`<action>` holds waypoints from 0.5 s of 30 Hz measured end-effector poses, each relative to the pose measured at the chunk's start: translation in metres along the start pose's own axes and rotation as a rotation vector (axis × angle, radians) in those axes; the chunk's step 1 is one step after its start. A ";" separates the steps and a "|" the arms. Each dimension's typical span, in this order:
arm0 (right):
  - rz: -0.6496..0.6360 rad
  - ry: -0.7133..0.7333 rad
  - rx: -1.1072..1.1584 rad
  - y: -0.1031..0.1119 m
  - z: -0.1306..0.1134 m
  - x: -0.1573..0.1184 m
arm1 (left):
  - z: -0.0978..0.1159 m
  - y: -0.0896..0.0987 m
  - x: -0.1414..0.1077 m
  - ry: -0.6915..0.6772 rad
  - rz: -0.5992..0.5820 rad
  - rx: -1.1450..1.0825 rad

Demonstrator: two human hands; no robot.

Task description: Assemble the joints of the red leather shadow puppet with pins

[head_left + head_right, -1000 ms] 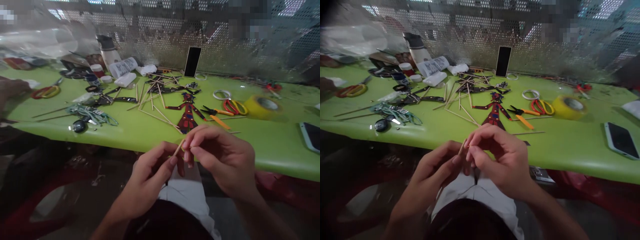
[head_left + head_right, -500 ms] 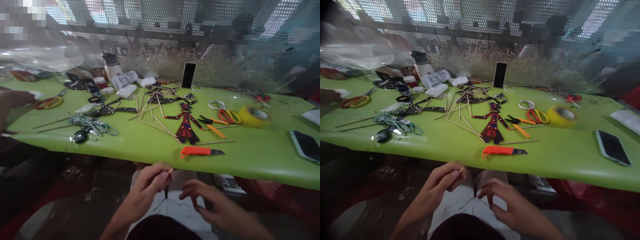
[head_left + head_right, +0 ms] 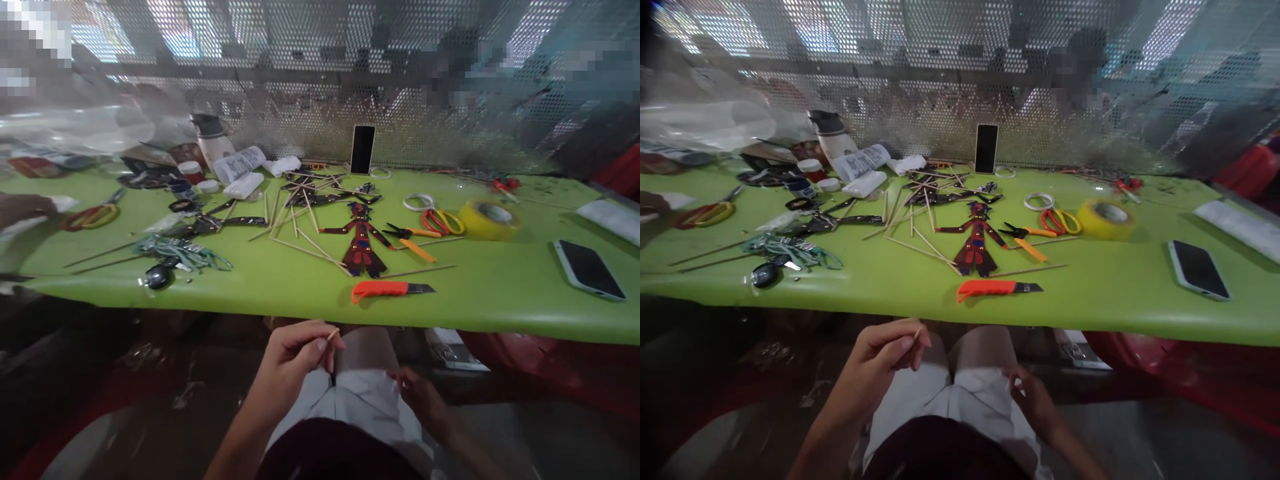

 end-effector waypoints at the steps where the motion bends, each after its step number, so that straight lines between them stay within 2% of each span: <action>1: -0.022 0.021 0.016 -0.004 0.003 0.001 | 0.001 -0.001 -0.001 -0.012 0.007 0.002; 6: 0.040 -0.008 -0.023 -0.021 0.032 -0.001 | 0.006 -0.004 -0.005 -0.044 0.087 0.008; 10: 0.106 -0.015 -0.082 -0.024 0.054 -0.013 | 0.010 -0.007 -0.007 -0.053 0.100 0.027; 15: 0.097 0.074 -0.116 -0.029 0.046 -0.026 | 0.010 -0.010 -0.010 -0.068 0.109 0.030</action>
Point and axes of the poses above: each hand's wrist, its own x-axis towards the middle knuckle, its own y-axis out of the back of the hand, z = x × y, the point moved 3 cm from there along x, towards the middle knuckle, and after that the axes turned 10 degrees about -z, right-handed, at the moved point
